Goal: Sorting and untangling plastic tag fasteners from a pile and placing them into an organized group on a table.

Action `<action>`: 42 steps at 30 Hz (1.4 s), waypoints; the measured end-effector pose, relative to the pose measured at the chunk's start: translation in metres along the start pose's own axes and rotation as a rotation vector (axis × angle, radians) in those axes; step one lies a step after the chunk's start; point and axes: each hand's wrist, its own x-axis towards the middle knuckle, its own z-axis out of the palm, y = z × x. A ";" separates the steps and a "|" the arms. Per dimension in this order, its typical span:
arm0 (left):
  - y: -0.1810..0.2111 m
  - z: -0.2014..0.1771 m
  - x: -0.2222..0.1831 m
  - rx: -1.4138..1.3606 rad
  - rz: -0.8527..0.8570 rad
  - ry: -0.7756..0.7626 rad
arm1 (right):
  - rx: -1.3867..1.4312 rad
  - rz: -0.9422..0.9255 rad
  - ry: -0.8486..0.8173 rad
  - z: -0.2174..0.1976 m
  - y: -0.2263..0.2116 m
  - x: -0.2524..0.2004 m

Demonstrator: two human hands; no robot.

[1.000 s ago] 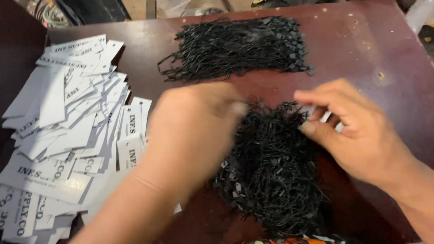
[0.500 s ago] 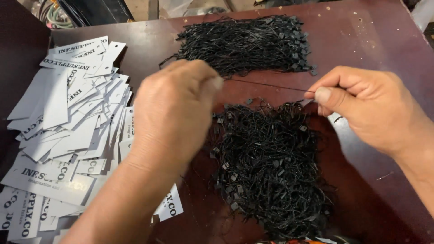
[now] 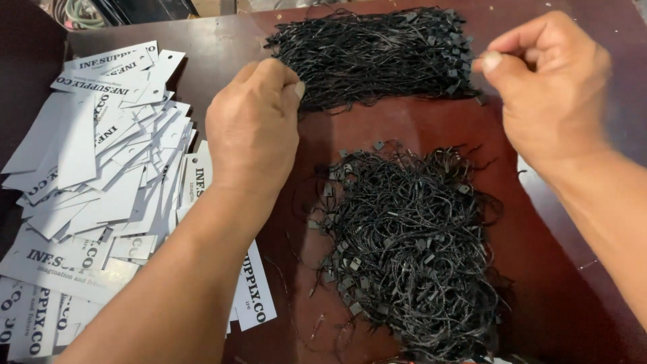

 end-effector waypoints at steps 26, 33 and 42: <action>-0.005 0.016 -0.003 0.163 -0.016 0.108 | 0.008 0.041 0.071 0.023 0.013 0.017; 0.034 -0.017 -0.017 0.158 -0.011 0.175 | -0.109 0.154 -0.153 -0.027 -0.032 -0.032; 0.116 -0.014 -0.059 -0.214 -0.070 -0.078 | -0.342 -0.253 -0.604 -0.030 -0.026 -0.060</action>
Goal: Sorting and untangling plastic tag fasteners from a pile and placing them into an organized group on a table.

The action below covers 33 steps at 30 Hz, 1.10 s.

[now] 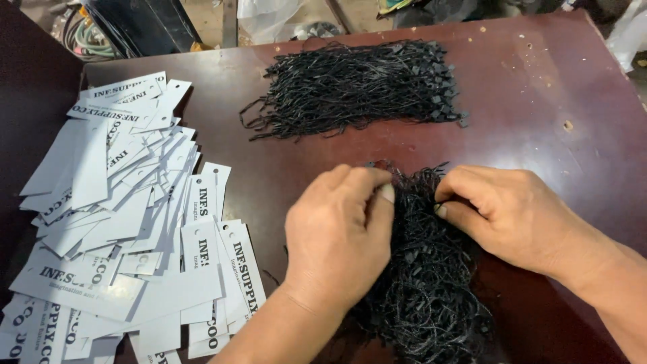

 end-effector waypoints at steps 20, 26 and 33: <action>0.033 0.011 0.007 -0.083 0.013 -0.187 | 0.806 0.028 0.257 -0.040 -0.020 0.000; 0.019 0.019 -0.001 0.049 -0.025 -0.299 | 1.037 0.288 0.506 -0.023 -0.022 0.000; 0.017 0.012 0.002 -0.163 -0.275 -0.255 | 0.868 0.337 0.720 -0.022 -0.005 -0.008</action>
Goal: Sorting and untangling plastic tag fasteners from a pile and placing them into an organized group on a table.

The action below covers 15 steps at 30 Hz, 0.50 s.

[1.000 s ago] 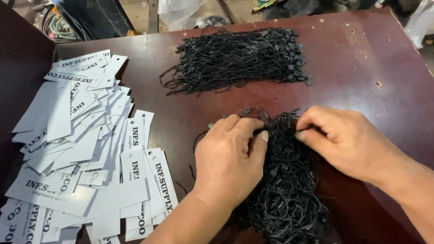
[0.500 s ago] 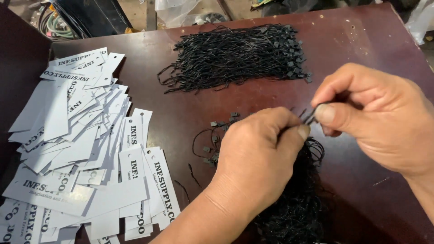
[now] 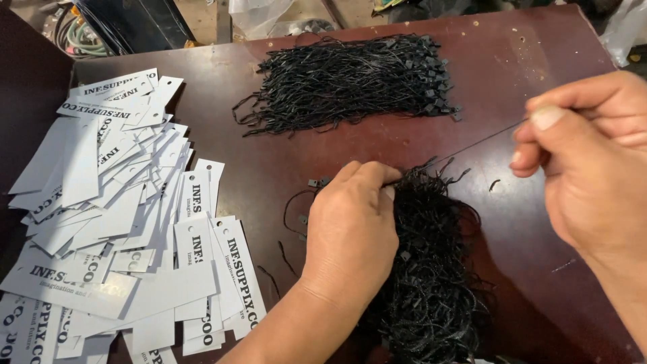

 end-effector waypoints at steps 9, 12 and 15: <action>0.058 -0.026 -0.006 -0.073 0.394 0.130 | -0.052 -0.079 -0.484 0.002 -0.032 -0.013; 0.069 -0.036 0.001 -0.073 -0.283 -0.413 | -0.018 0.019 -0.355 0.003 -0.012 -0.002; 0.057 -0.049 0.001 -0.050 -0.358 -0.421 | 0.133 0.244 -0.181 0.009 0.013 0.003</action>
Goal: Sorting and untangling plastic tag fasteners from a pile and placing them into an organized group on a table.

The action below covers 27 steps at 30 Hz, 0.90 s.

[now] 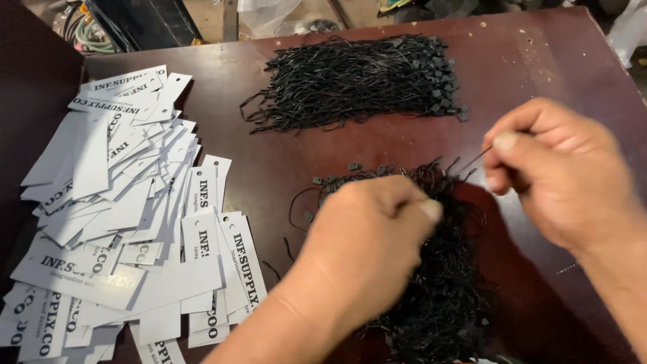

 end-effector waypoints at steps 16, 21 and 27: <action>-0.045 -0.067 0.027 0.009 -0.173 0.616 | -0.431 0.113 0.112 0.023 -0.004 -0.003; -0.072 -0.072 0.067 0.075 -0.014 0.713 | -0.710 -0.027 0.181 0.021 -0.013 0.024; -0.097 -0.086 0.129 0.299 0.283 0.915 | -0.728 -0.537 0.144 0.009 0.037 0.089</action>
